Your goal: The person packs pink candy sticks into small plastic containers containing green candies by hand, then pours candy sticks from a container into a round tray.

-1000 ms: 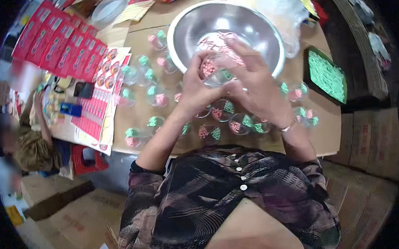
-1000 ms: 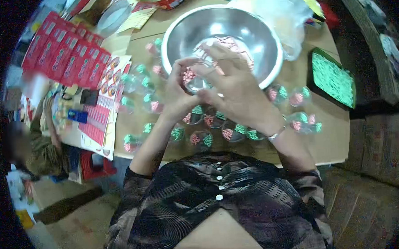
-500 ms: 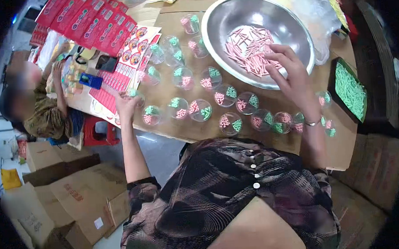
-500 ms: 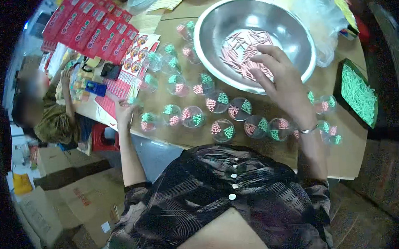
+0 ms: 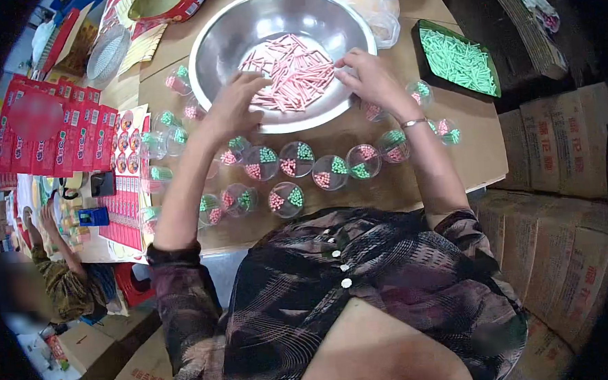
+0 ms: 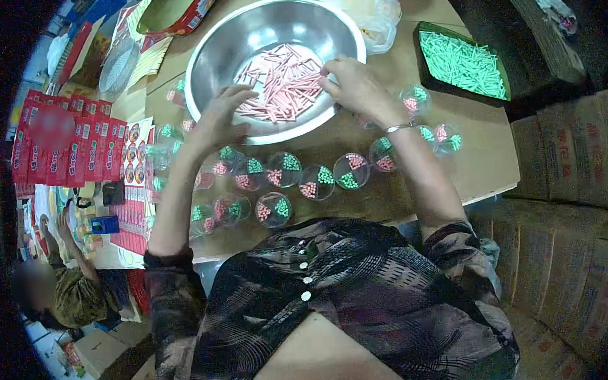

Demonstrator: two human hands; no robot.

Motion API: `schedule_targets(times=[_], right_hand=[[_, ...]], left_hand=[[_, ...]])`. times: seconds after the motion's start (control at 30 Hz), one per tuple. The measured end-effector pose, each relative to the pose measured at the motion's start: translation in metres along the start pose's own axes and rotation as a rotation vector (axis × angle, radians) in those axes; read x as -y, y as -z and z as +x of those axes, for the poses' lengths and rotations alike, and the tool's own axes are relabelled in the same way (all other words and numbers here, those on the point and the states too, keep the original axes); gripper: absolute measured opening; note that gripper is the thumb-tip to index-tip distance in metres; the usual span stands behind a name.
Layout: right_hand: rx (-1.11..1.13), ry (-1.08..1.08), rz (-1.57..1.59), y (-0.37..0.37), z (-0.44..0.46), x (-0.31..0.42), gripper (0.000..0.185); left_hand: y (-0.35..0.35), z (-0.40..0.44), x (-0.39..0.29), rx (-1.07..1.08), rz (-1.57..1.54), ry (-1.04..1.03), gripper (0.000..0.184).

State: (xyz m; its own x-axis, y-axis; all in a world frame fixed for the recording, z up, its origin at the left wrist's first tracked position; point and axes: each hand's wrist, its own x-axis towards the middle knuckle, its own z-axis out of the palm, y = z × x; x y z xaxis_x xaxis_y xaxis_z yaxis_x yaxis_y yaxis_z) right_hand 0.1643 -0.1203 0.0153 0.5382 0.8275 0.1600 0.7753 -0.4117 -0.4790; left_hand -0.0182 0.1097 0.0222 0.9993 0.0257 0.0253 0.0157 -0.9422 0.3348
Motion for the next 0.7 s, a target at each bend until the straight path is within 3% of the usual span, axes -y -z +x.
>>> schedule_targets(times=[0.13,0.3,0.37,0.57,0.7], right_hand=[[0.006,-0.018,0.079,-0.001,0.0,-0.005,0.023],[0.022,-0.037,0.141,0.001,0.004,-0.01,0.021],[0.038,-0.024,0.137,0.001,0.005,-0.009,0.021],[0.068,0.0,0.091,-0.005,0.013,-0.005,0.021],[0.004,0.029,0.202,-0.014,0.013,-0.008,0.022]], left_hand=[[-0.04,0.078,0.02,0.349,0.332,-0.199,0.098],[-0.053,0.098,0.019,0.434,0.333,-0.224,0.086],[-0.063,0.099,0.027,0.247,0.267,-0.367,0.063],[-0.084,0.103,0.032,0.245,0.38,-0.357,0.041],[-0.072,0.095,0.031,0.207,0.141,-0.204,0.022]])
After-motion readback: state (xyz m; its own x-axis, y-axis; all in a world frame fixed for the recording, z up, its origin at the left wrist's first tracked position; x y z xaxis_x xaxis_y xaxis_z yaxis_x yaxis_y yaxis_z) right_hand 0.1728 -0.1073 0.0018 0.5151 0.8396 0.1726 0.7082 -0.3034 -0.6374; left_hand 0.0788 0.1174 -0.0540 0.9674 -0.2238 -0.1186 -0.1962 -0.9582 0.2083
